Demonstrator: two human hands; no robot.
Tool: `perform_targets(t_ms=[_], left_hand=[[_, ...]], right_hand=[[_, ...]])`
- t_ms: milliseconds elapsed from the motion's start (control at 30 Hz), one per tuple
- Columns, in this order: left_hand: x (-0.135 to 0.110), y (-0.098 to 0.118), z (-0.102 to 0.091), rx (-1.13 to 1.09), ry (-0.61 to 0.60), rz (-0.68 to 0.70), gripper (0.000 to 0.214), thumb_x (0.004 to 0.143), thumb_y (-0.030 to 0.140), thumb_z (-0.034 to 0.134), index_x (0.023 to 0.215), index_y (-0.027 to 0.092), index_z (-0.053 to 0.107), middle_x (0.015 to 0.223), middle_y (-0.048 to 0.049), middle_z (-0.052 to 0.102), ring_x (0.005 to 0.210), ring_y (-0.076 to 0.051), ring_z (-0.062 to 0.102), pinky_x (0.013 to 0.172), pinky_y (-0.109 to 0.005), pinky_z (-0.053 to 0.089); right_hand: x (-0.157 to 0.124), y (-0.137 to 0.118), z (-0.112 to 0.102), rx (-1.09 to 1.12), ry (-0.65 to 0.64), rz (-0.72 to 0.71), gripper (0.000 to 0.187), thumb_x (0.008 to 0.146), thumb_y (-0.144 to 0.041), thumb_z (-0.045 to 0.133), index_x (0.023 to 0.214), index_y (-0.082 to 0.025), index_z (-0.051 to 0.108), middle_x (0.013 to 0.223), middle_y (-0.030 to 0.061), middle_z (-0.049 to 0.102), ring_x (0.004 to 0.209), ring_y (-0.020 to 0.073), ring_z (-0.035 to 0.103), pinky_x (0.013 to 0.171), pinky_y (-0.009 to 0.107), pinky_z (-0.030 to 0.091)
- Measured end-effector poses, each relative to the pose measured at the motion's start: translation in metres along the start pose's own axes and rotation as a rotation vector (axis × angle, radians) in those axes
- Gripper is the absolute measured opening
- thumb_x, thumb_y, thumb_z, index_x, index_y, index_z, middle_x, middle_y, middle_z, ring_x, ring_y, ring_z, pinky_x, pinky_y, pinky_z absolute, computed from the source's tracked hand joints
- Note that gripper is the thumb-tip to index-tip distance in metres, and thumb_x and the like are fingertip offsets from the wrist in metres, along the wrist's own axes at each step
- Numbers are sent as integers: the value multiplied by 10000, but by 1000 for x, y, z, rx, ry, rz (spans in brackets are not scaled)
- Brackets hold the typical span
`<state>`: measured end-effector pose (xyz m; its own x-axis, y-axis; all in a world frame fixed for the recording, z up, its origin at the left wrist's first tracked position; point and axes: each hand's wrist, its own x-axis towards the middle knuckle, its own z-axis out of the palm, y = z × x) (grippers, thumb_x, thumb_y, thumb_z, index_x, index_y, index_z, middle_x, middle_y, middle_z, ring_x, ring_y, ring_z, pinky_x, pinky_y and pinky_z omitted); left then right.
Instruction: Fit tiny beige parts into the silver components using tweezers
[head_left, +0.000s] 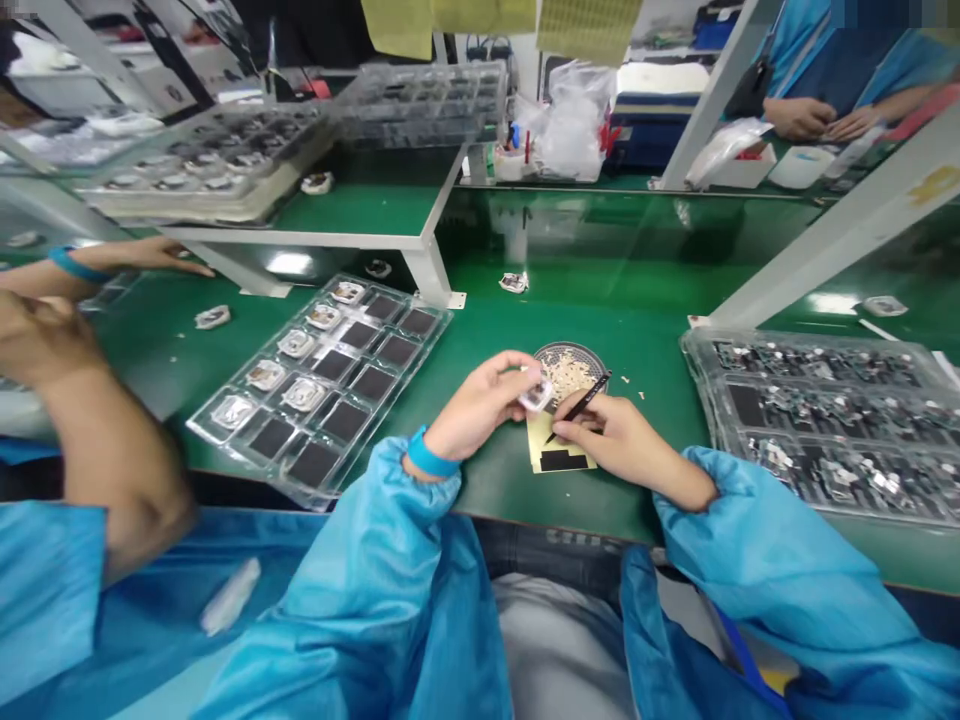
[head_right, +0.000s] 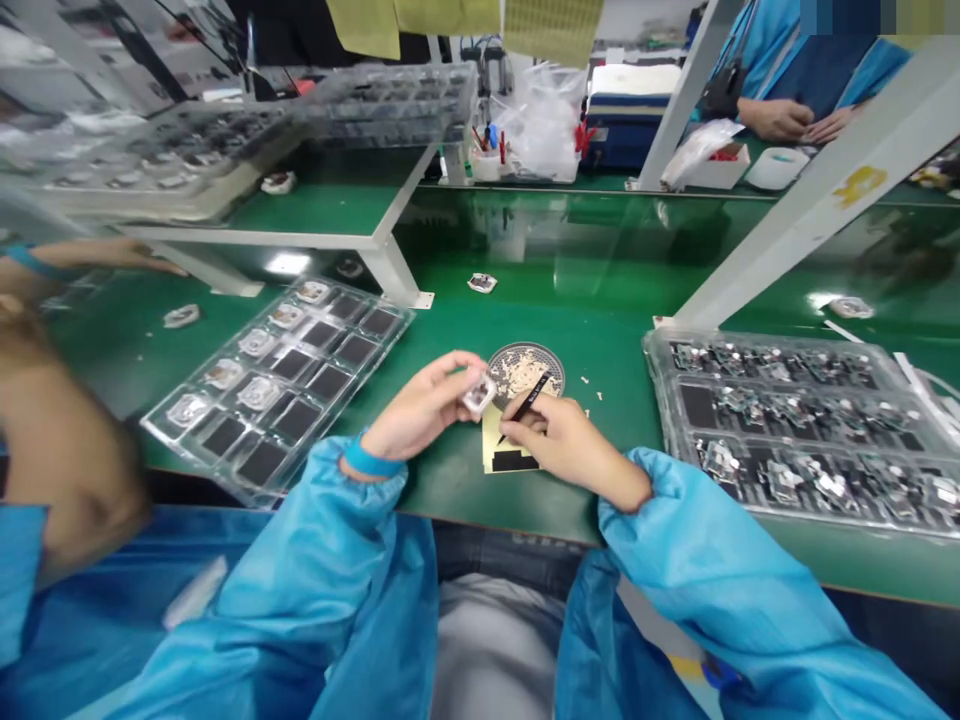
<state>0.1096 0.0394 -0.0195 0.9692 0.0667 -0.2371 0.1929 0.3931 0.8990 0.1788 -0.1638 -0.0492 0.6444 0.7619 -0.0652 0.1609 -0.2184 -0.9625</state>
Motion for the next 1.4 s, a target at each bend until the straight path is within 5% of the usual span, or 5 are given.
perform_targets(t_ms=[100,267,500,833,1400], left_hand=[[-14,-23,-8,220,28,55,279,885,406,710,956,146,639,729,-6,600,562,-77,511,508,-195,411],[-26,-39,-18,446,-89,108,275,955,362,618,1116,140,639,837,-35,639,700,-116,567,629,-226,457],[-30,-40,-18,479,-75,110,249,950,319,612,1117,135,587,896,-51,656,758,-138,604,663,-239,464],[-31,-39,-16,687,-60,141,284,912,212,587,1163,182,716,961,-36,672,640,-88,508,582,-224,384],[-31,-38,-16,738,-66,181,322,910,158,570,1191,205,720,938,-19,643,656,-80,493,600,-220,378]], right_hand=[[0,-2,0,-99,-14,-73,216,900,-379,701,961,-172,681,900,54,728,795,177,702,732,305,566],[1,-3,1,-127,-25,-105,190,901,-364,711,964,-185,706,877,39,729,761,159,697,697,276,558],[-2,-15,-8,13,-69,-109,111,918,-284,695,911,-176,670,862,44,710,774,155,687,723,287,568],[-1,-14,2,-105,130,-511,186,871,-58,695,1004,-188,682,965,55,727,937,191,700,869,375,569],[2,-9,4,-138,129,-528,233,851,-35,707,1014,-199,678,971,45,722,937,191,694,861,385,568]])
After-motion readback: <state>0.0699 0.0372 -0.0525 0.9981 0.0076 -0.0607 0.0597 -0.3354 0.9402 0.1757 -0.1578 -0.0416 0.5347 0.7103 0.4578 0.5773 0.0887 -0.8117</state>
